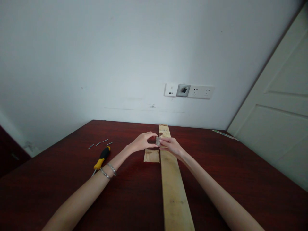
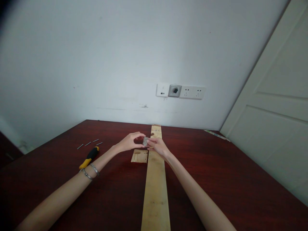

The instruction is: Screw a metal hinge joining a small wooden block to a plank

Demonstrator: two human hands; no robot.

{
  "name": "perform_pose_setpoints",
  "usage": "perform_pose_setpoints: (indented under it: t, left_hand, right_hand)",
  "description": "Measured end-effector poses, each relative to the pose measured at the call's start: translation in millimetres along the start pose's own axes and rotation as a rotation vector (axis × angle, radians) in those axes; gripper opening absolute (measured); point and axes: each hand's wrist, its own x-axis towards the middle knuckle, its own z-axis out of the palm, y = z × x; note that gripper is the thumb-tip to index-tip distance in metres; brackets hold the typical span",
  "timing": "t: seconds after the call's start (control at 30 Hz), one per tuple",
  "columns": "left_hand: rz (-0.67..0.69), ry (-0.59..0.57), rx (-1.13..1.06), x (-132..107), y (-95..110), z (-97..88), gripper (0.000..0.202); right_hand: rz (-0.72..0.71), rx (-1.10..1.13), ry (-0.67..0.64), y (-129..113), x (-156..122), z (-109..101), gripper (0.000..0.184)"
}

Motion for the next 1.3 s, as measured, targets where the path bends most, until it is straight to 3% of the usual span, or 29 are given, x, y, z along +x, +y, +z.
perform_pose_setpoints:
  t: [0.17,0.8,1.3]
  left_hand:
    - [0.019,0.011,-0.002,0,0,2.9,0.043]
    - [0.030,0.031,-0.086,2,0,9.7,0.038]
    - [-0.012,0.078,-0.089,2,-6,6.0,0.038]
  right_hand:
    - [-0.010,-0.036,0.023,2,2,1,0.041]
    - [-0.048,-0.108,0.055,2,2,7,0.041]
    - [0.007,-0.073,0.086,-9,12,18,0.013]
